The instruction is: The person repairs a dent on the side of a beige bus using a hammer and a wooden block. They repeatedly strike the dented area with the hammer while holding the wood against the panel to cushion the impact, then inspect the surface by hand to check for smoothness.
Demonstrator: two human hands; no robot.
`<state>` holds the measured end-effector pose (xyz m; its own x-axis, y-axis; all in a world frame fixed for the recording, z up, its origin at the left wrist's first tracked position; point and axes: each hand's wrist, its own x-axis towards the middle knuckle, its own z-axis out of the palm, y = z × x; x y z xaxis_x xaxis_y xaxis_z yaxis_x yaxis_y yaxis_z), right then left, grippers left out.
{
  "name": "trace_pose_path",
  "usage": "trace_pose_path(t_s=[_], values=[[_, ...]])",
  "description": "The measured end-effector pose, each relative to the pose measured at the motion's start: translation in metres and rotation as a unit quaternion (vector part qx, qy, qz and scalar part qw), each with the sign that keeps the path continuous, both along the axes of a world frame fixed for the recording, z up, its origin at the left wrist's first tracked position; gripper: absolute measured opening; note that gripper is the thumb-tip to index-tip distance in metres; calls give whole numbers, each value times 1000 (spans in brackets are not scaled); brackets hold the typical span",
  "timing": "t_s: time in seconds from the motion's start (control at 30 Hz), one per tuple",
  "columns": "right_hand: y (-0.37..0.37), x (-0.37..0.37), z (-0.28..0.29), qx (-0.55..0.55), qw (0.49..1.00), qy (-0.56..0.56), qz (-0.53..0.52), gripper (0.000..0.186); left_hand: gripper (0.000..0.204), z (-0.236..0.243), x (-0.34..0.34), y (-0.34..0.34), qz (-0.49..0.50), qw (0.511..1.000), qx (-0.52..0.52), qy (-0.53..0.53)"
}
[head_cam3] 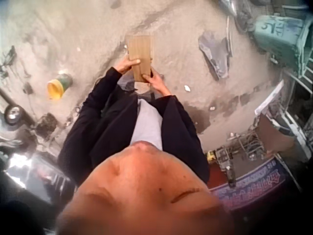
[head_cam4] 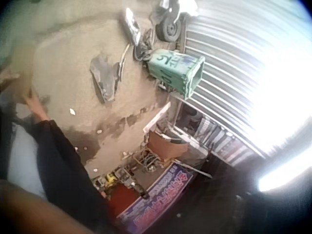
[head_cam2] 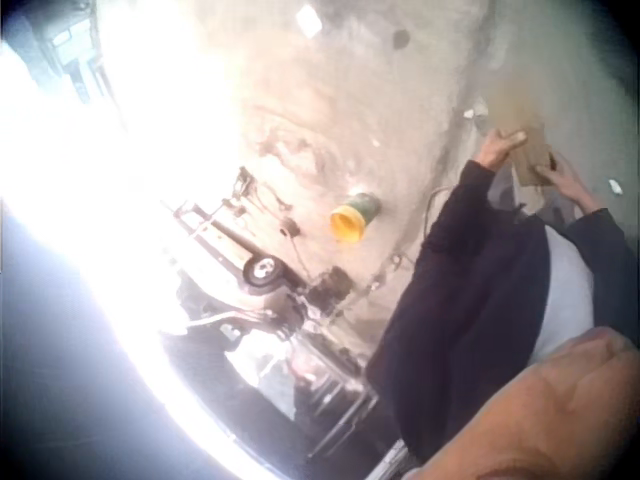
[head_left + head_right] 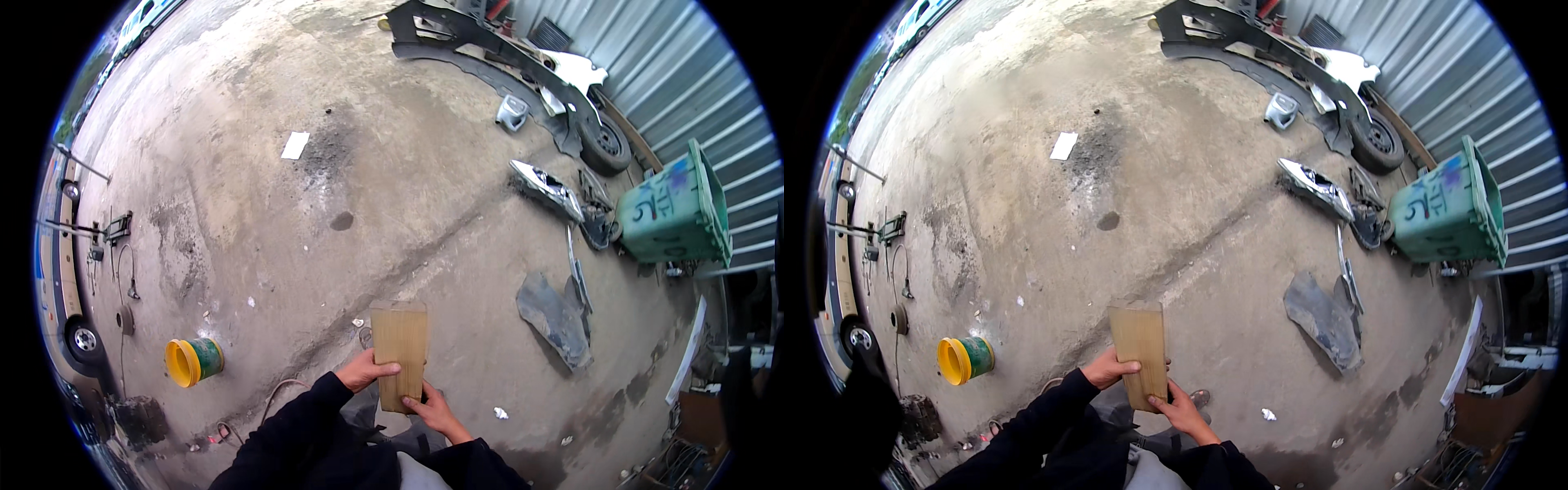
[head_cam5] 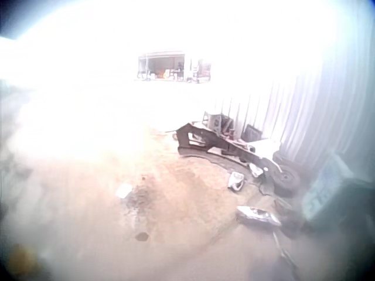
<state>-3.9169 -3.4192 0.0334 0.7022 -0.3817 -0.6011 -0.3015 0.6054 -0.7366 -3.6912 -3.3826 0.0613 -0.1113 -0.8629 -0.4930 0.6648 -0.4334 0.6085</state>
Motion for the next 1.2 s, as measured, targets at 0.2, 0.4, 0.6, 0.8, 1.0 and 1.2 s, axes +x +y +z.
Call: trace_pose_path(t_s=[0.2, 0.4, 0.6, 0.8, 1.0, 1.2], values=[[-53, 189, 55, -76, 989, -10, 126, 53, 60, 74, 171, 12, 150, 987, -62, -13], [-113, 406, 98, 75, 982, -129, 113, 54, 65, 67, 394, 42, 544, 829, -71, 109], [-122, 652, 102, 68, 960, -140, 234, 53, 60, 48, 581, 87, 664, 738, -102, 66], [-71, 871, 65, 54, 937, -31, 344, 51, 55, 72, 695, 99, 730, 682, -18, -43], [-6, 1087, 62, 271, 839, 2, 472, 49, 73, 122, 845, 152, 696, 674, 3, -246], [64, 1290, 43, 304, 765, 53, 565, 53, 69, 83, 1056, 202, 732, 615, 96, -276]])
